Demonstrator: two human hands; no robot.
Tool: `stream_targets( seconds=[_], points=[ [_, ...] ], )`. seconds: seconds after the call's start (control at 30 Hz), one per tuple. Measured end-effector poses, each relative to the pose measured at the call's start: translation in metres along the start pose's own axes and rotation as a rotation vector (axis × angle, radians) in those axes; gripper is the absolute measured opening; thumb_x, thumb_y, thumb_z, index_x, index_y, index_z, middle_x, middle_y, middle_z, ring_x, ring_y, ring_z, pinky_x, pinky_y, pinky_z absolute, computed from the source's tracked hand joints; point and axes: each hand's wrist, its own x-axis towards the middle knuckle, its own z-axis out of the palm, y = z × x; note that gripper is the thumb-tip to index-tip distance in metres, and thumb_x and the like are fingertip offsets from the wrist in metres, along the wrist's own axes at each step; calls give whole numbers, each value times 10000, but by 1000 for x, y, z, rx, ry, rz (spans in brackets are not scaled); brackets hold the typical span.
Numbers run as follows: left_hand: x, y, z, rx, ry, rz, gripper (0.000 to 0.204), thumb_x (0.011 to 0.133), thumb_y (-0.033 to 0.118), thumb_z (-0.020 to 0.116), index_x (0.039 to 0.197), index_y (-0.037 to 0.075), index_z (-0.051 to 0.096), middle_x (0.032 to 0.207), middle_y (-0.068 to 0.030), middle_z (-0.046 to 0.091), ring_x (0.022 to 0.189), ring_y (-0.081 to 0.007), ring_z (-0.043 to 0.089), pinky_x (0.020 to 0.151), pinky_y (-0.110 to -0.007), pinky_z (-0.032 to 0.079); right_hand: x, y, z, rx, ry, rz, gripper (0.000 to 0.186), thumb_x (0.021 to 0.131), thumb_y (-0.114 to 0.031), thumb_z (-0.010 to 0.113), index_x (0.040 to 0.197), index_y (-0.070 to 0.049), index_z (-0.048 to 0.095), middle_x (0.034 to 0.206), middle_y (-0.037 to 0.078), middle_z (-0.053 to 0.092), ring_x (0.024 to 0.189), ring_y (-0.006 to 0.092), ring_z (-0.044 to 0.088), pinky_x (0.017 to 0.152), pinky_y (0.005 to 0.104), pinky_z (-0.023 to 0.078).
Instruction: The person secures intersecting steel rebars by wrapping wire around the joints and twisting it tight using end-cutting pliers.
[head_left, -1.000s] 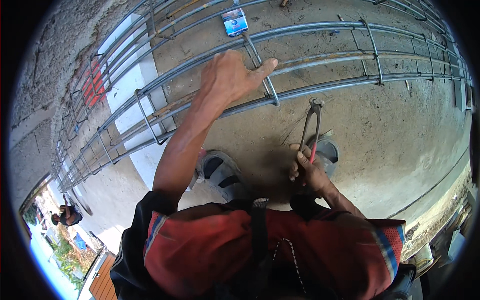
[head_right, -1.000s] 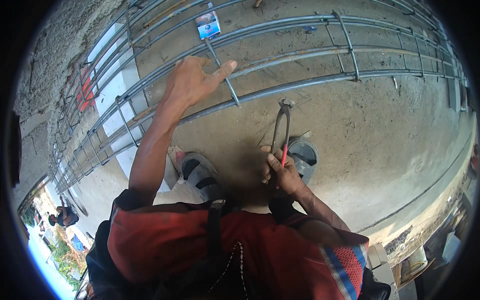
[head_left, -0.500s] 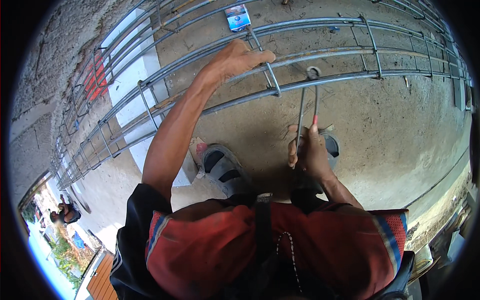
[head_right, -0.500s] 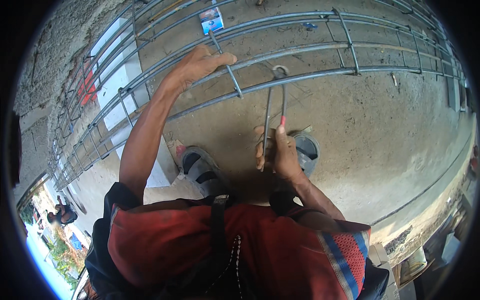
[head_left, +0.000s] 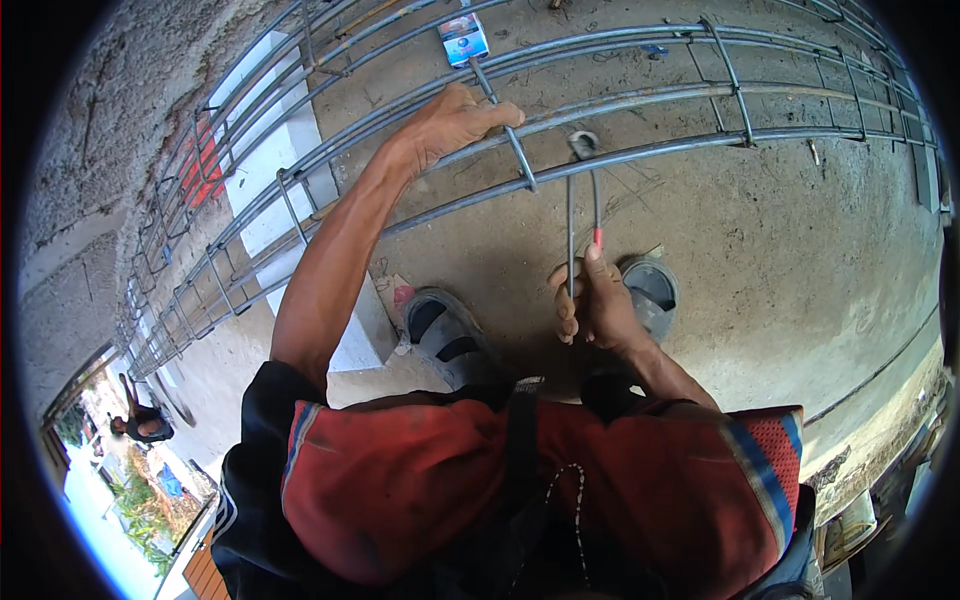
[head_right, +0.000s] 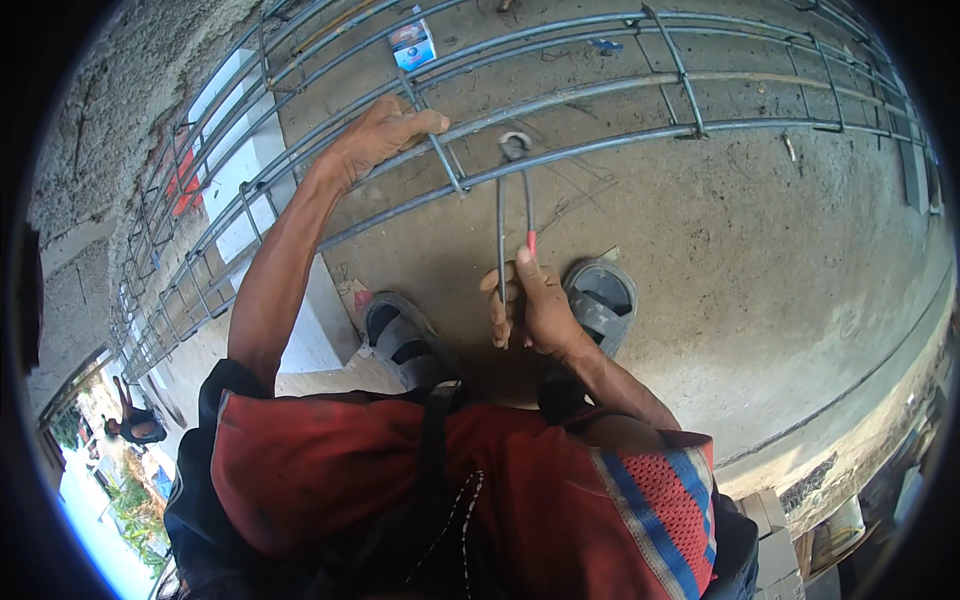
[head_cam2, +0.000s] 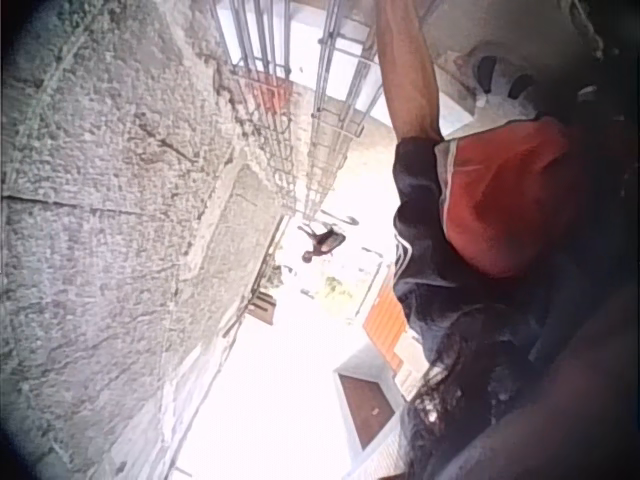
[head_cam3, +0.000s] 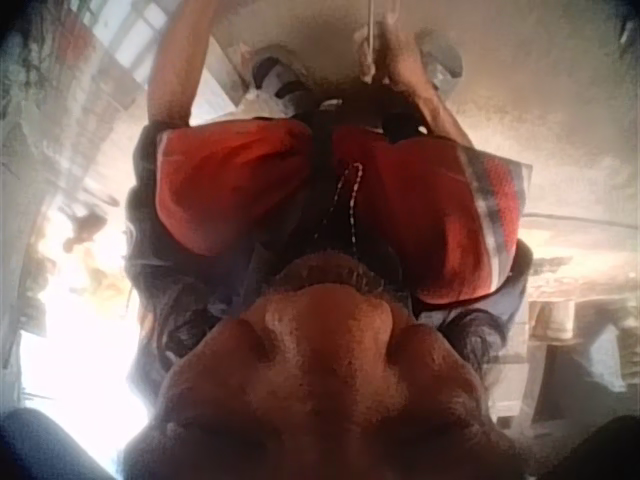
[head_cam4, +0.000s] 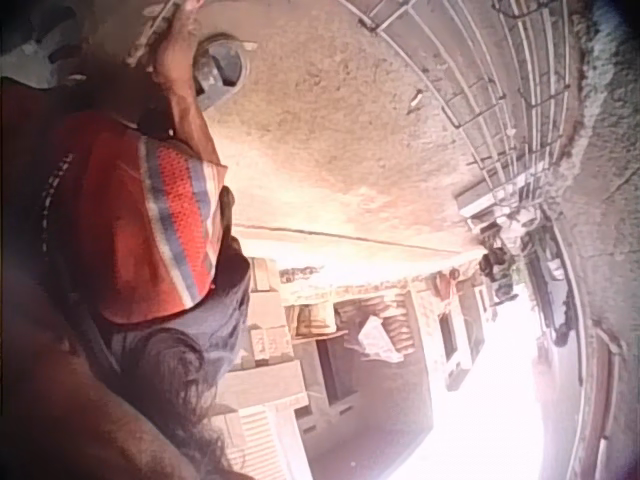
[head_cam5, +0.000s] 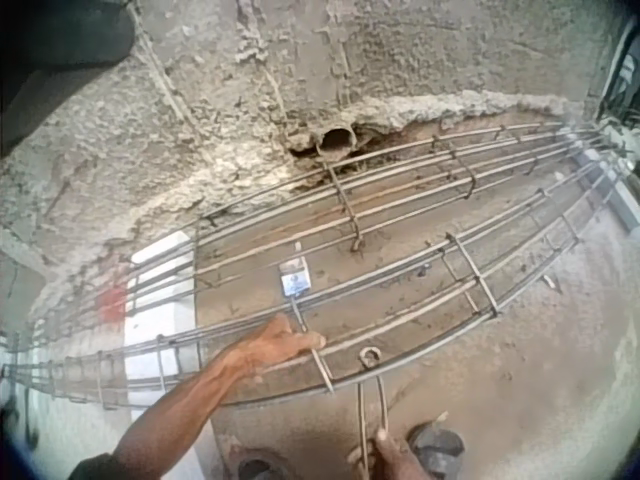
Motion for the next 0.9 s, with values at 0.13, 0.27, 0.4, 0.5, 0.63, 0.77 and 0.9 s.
stream_targets(
  seconds=[0.13, 0.27, 0.4, 0.5, 0.63, 0.77, 0.9],
  points=[
    [2, -2, 2, 2, -49, -50, 381, 690, 458, 663, 632, 87, 599, 496, 55, 303, 465, -84, 279, 491, -271, 229, -1, 1, -9, 33, -20, 39, 649, 951, -519, 235, 883, 40, 558, 522, 83, 528, 386, 172, 537, 337, 239, 409],
    [4, -7, 5, -92, 35, 35, 412, 665, 422, 693, 490, 90, 523, 430, 22, 332, 385, -99, 277, 410, -300, 218, -2, 6, -3, -122, -162, 126, 659, 952, -520, 213, 842, 33, 554, 522, 77, 520, 387, 174, 526, 368, 253, 431],
    [2, 0, -1, -27, -15, -38, 408, 671, 413, 692, 480, 99, 515, 421, 23, 324, 378, -94, 262, 408, -296, 203, 1, 4, -2, 40, -12, 63, 661, 955, -517, 198, 819, 24, 553, 511, 75, 517, 384, 170, 522, 366, 244, 427],
    [4, -8, 1, -59, -6, 4, 418, 678, 419, 687, 473, 105, 502, 418, 26, 313, 379, -94, 255, 408, -299, 194, -1, 7, -10, -54, -89, 97, 673, 949, -531, 194, 814, 21, 555, 512, 79, 519, 380, 166, 520, 357, 246, 427],
    [7, -5, 4, -41, -6, -3, 435, 679, 437, 683, 471, 100, 502, 418, 29, 309, 378, -93, 254, 408, -304, 191, -5, 6, -13, 27, -58, 98, 703, 937, -557, 199, 803, 27, 567, 512, 83, 522, 377, 170, 521, 347, 251, 428],
    [4, -3, 2, -33, -24, -8, 473, 679, 479, 683, 471, 93, 504, 411, 29, 308, 366, -99, 265, 400, -311, 193, -10, -3, -25, -211, -63, 162, 679, 935, -552, 257, 788, 28, 579, 516, 74, 524, 388, 165, 525, 363, 255, 424],
    [-2, -19, -2, -14, 71, 13, 522, 676, 541, 680, 478, 86, 519, 411, 28, 311, 366, -109, 288, 404, -310, 197, -38, 6, -53, -508, -38, -57, 651, 943, -519, 293, 817, 39, 604, 539, 65, 535, 441, 128, 525, 421, 240, 412]
  ],
)
